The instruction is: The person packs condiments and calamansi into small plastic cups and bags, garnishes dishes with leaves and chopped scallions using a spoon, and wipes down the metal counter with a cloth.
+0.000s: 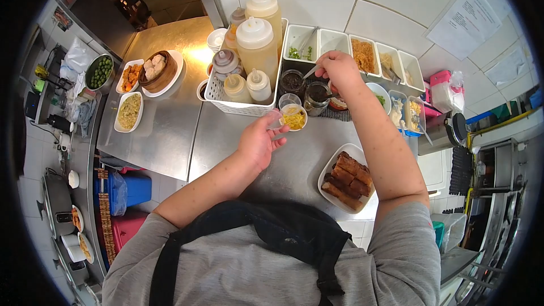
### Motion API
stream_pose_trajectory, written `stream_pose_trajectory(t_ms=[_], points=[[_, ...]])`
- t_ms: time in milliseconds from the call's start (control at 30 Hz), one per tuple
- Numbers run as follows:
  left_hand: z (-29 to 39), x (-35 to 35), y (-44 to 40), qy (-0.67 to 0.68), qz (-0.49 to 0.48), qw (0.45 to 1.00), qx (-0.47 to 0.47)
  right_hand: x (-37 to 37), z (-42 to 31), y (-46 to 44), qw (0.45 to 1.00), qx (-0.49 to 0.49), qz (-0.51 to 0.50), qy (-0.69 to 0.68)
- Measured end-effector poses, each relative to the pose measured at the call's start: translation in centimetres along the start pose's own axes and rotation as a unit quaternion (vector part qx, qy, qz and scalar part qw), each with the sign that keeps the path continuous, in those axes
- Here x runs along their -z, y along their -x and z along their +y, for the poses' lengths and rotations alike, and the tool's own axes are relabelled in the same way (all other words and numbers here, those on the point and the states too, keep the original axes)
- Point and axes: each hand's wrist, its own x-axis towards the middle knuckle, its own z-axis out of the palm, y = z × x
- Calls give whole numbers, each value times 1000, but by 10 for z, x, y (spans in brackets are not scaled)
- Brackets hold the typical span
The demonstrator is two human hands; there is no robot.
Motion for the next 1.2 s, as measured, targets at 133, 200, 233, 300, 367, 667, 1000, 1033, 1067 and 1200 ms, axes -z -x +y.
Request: stream_pose_trajectory(t_ms=[133, 200, 233, 300, 367, 667, 1000, 1033, 1067, 1200], points=[[2, 0, 2, -9, 4, 1000, 7, 4, 4, -7, 1000, -7, 14, -19], [4, -1, 5, -10, 3, 1000, 5, 5, 6, -9, 999, 4, 17, -38], [4, -1, 5, -10, 1, 1000, 3, 6, 9, -12, 999, 4, 16, -39], [4, -1, 5, -14, 5, 1000, 7, 6, 11, -16, 999, 42, 11, -32], [4, -1, 5, -18, 9, 1000, 11, 9, 6, -11, 999, 30, 14, -42], [1, -1, 10, -19, 0, 1000, 16, 14, 11, -17, 996, 33, 12, -82], [-3, 0, 1, 26, 22, 999, 24, 20, 20, -31, 992, 17, 2, -126], [-3, -2, 0, 35, 23, 999, 27, 20, 21, -31, 992, 17, 1, -126], [-3, -3, -1, 35, 24, 999, 26, 20, 21, -32, 991, 19, 2, -132], [-3, -7, -6, 37, 20, 999, 19, 25, 15, -24, 988, 41, -6, -152]])
